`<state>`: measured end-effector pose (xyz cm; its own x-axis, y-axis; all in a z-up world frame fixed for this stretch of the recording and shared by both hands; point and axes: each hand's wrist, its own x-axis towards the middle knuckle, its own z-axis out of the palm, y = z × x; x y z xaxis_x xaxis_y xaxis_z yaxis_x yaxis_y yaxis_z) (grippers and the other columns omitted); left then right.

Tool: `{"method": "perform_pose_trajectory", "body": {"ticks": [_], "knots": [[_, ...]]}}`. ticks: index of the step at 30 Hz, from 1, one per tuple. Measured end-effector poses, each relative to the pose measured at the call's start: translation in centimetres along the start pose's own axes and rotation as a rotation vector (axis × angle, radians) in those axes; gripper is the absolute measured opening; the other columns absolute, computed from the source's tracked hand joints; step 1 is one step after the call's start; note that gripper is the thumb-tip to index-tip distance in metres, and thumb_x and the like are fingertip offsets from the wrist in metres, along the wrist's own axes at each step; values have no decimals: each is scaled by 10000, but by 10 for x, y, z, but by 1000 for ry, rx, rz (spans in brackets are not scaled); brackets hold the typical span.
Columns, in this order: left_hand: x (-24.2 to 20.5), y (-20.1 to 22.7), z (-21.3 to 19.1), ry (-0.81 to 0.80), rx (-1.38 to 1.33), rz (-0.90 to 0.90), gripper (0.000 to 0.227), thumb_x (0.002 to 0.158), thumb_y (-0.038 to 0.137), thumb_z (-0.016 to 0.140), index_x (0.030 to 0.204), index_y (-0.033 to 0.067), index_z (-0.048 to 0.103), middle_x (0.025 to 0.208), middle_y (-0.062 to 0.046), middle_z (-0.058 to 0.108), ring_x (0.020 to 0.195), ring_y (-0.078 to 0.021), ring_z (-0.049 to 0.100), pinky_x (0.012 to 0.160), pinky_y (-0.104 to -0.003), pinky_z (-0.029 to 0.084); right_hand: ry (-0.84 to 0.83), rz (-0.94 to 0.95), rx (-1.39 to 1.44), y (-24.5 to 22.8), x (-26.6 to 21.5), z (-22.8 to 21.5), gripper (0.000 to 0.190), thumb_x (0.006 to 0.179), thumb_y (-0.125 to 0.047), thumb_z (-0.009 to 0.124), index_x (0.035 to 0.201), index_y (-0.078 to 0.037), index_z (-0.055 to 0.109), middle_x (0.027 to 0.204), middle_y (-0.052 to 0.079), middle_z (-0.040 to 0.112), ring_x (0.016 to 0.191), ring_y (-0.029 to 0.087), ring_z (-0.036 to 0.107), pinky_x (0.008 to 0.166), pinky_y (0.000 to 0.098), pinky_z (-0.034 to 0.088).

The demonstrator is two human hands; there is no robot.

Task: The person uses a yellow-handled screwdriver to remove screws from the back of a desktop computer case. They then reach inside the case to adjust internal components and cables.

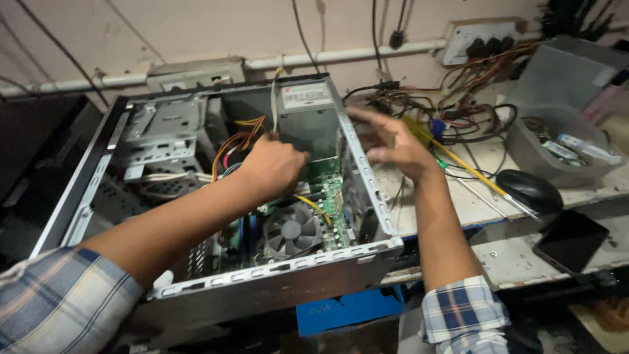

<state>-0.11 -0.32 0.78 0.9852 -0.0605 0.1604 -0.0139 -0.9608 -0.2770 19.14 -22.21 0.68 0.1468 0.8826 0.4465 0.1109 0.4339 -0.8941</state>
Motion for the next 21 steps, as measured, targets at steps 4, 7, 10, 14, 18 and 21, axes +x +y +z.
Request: {"method": "perform_pose_trajectory", "body": {"ticks": [4,7,10,14,18,21], "knots": [[0,4,-8,-40,19,-5,202,887,208,561,993,140,719,756,-146,735,750,-364,724,797,-547,527,-55,-51,-181,1,-3,-11,890,751,-187,916,1514,-1,497,1522,104,542,1394,204,517,1190,365,412],[0,8,-16,-68,22,-2,249,836,210,570,1029,138,710,776,-144,737,767,-365,723,803,-536,527,7,-56,-378,14,-1,-22,824,748,-194,910,1468,15,569,1470,133,620,1354,216,575,1199,359,417],[2,8,-17,-53,24,3,304,826,187,570,1095,152,708,771,-149,738,758,-370,724,816,-535,525,25,-110,-395,19,-3,-27,741,758,-177,920,1418,23,646,1436,140,667,1350,215,610,1212,356,435],[3,9,-15,-46,35,6,327,868,188,560,1161,149,701,785,-145,741,740,-374,726,796,-534,531,37,-136,-380,17,-4,-27,756,732,-178,918,1402,11,622,1418,118,640,1345,194,574,1198,341,410],[7,12,-21,-136,68,-9,321,832,230,585,1128,163,689,766,-144,735,745,-366,726,802,-529,533,46,-97,-273,22,-8,-30,733,735,-188,926,1380,-1,632,1389,100,658,1314,176,589,1189,343,436],[9,16,-24,-149,75,-29,306,838,242,592,1125,185,684,729,-140,735,718,-363,726,839,-533,527,50,-98,-369,26,-8,-38,702,747,-172,919,1369,-8,637,1403,93,657,1328,172,579,1186,344,415]]}}
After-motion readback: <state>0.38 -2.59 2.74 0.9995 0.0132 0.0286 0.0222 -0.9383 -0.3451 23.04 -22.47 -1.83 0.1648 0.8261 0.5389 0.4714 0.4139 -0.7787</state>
